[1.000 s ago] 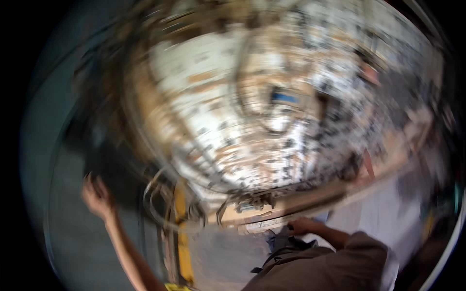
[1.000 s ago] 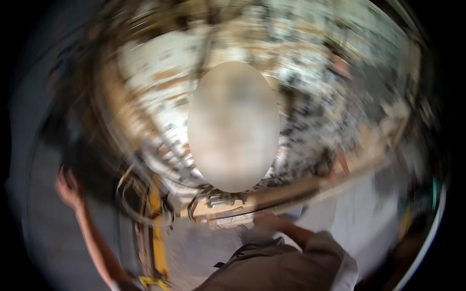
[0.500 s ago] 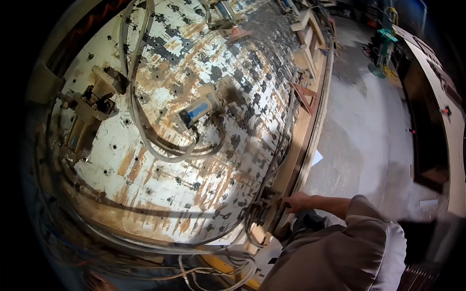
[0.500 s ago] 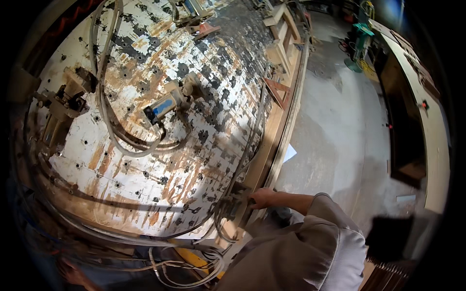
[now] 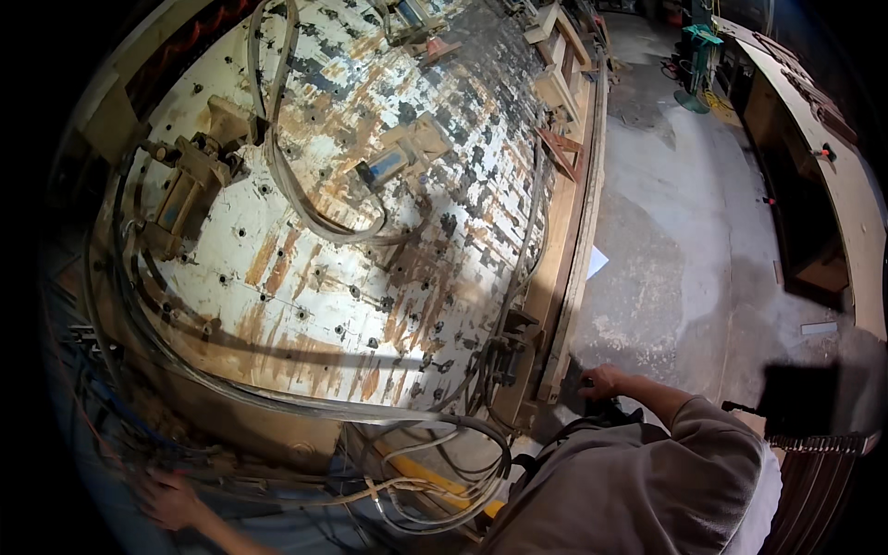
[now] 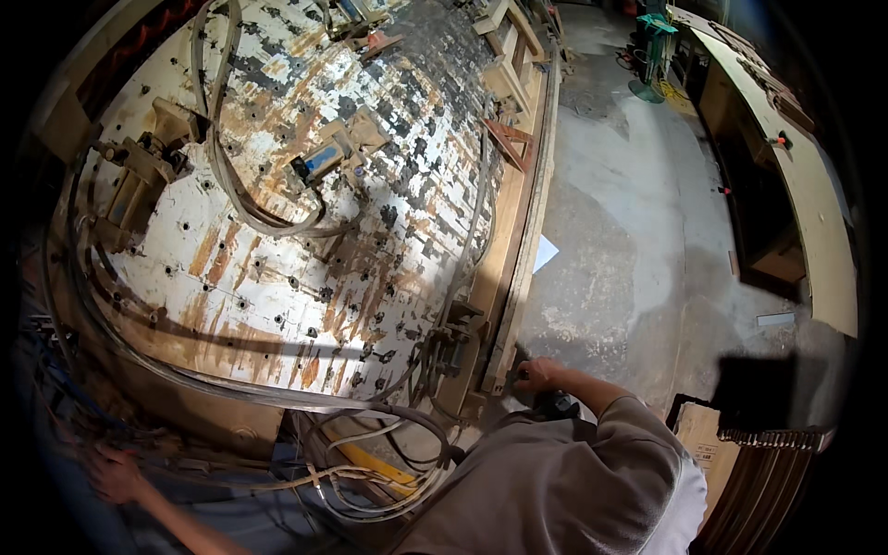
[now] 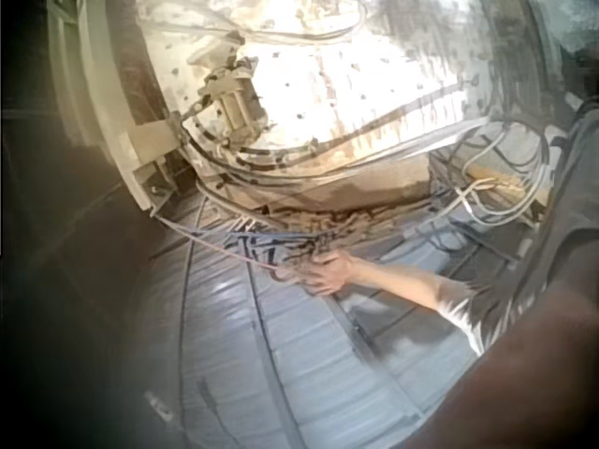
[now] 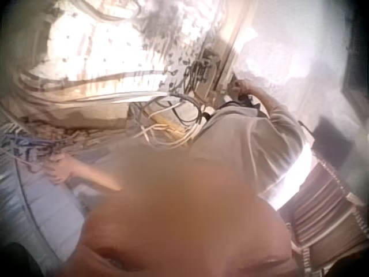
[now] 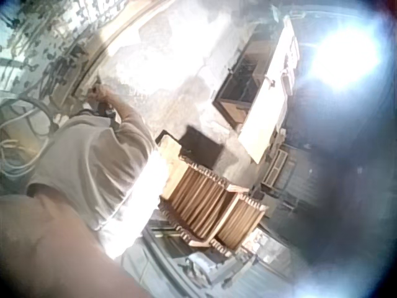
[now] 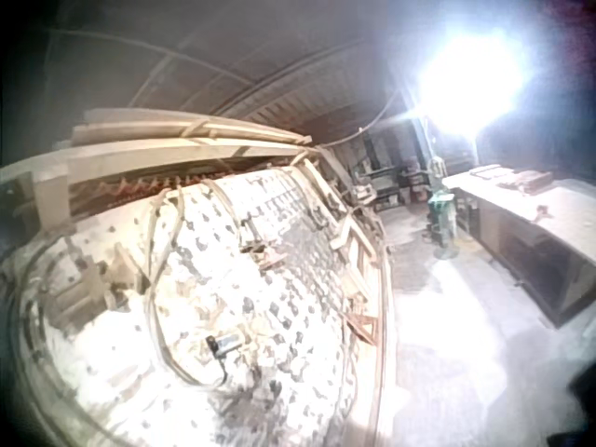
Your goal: The person measures wooden chair components using a tape measure and places wooden blocks into the chair frame structure by hand.
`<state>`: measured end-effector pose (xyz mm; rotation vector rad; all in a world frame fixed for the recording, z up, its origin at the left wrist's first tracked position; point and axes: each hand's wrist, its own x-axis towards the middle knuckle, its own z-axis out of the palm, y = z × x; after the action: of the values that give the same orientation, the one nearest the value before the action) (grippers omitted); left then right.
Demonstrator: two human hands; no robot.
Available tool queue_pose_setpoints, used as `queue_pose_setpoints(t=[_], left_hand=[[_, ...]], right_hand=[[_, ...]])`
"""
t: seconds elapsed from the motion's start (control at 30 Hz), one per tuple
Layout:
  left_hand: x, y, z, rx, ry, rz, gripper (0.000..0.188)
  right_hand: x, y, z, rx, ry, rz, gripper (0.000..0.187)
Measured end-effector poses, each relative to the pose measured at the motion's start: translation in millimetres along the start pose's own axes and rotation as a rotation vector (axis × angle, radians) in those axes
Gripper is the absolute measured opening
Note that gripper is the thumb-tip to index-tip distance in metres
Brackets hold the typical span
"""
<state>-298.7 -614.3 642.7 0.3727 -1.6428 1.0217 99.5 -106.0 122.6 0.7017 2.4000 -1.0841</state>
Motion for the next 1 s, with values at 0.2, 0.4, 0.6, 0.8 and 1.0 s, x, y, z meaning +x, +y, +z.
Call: queue_pose_setpoints(t=[0.2,0.4,0.6,0.8,1.0], left_hand=[[12,-2,-1,-0.029,0.136,0.059,0.057],[-15,4,-21,-0.075,0.179,0.07,0.057],[-33,14,-34,-0.042,0.291,0.013,0.059],[4,1,-10,0.017,0.259,-0.018,0.056],[-30,6,-46,-0.041,0.399,0.08,0.047]], right_hand=[[4,29,19,0.087,0.136,0.072,0.058],[2,33,13,0.096,0.138,0.053,0.057],[13,35,14,0.07,0.079,0.077,0.058],[21,21,15,0.074,0.117,-0.01,0.055],[27,23,26,0.044,0.131,0.002,0.057]])
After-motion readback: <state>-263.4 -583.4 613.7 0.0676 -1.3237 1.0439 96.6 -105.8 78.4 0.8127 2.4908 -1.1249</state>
